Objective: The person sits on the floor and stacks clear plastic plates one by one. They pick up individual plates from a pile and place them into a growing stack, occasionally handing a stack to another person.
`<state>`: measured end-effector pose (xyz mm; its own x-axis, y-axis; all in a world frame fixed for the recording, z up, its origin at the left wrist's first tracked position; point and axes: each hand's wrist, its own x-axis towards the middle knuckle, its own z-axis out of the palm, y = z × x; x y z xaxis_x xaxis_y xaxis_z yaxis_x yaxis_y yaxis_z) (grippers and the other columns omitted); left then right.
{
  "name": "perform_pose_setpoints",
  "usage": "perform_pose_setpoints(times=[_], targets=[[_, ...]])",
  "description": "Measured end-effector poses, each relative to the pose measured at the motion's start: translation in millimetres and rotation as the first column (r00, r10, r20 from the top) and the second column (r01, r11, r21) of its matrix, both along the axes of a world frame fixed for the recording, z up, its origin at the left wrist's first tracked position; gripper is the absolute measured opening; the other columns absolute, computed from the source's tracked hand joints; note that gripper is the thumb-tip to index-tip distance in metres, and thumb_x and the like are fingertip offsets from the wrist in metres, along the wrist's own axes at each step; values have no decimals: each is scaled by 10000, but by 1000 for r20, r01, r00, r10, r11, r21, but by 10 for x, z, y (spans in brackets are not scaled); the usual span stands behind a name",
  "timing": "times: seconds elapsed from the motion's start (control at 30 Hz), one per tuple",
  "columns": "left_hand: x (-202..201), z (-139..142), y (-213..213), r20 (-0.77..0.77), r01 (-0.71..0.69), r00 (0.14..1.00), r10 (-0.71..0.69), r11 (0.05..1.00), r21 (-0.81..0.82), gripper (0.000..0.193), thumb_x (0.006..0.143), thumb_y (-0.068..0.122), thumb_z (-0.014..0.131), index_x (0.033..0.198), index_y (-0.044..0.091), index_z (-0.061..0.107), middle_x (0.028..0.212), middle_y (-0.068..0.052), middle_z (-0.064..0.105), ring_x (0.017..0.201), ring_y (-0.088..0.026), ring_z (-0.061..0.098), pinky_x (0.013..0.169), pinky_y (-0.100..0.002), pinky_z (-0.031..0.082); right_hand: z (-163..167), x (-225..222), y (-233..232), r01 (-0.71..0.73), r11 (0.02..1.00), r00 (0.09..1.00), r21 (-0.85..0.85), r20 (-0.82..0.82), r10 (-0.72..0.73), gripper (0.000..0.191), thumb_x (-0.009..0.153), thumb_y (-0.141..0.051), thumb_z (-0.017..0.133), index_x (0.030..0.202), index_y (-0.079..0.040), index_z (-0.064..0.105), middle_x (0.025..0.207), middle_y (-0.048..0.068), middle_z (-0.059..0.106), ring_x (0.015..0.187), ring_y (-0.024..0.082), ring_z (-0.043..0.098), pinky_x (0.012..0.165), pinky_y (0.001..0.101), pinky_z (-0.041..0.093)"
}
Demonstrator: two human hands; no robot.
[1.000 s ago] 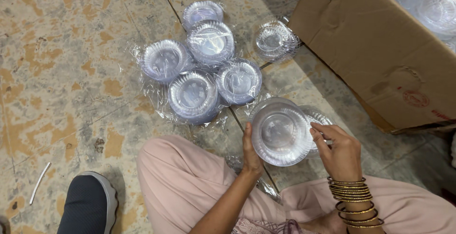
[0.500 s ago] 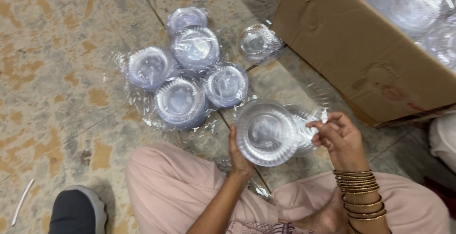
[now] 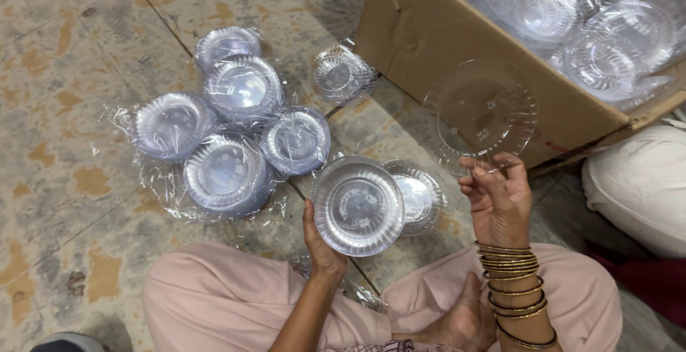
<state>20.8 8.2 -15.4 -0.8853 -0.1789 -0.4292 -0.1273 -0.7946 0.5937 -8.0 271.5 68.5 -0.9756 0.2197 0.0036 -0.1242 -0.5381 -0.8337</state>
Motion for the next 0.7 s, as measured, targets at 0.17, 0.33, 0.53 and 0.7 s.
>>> perform_pose_setpoints(times=[0.17,0.33,0.53,0.7], targets=[[2,32,0,22,16,1000,-16,1000,5,732,940,615,462,1390,43,539,1310,-144,635,1226,-254,625,1051,-431,511,1,6,5,59,998,998,29,-14,-58,434,975,20,663,1335,-108,457,1192,212,686,906,210,723,801,294,601],[11,45,6,31,37,999,-37,999,15,740,930,620,464,1386,43,541,1311,-147,635,1219,-262,629,1042,-440,516,27,11,8,79,996,997,41,-16,-79,431,976,20,667,1327,-101,449,1194,218,688,905,219,725,801,300,604],[-1,73,-22,41,-15,999,14,1000,26,713,941,613,457,1345,36,570,1268,-167,648,1182,-272,650,1020,-445,533,97,22,-15,87,993,996,86,-39,-84,427,987,30,656,1337,-88,443,1184,227,688,923,231,728,821,312,612],[-13,55,-44,38,-43,998,41,998,55,695,947,609,451,1327,43,586,1247,-146,674,1182,-267,653,1029,-438,534,42,20,62,123,971,992,204,-43,-117,362,1027,1,621,1329,-66,432,1141,209,704,872,225,731,772,317,619]])
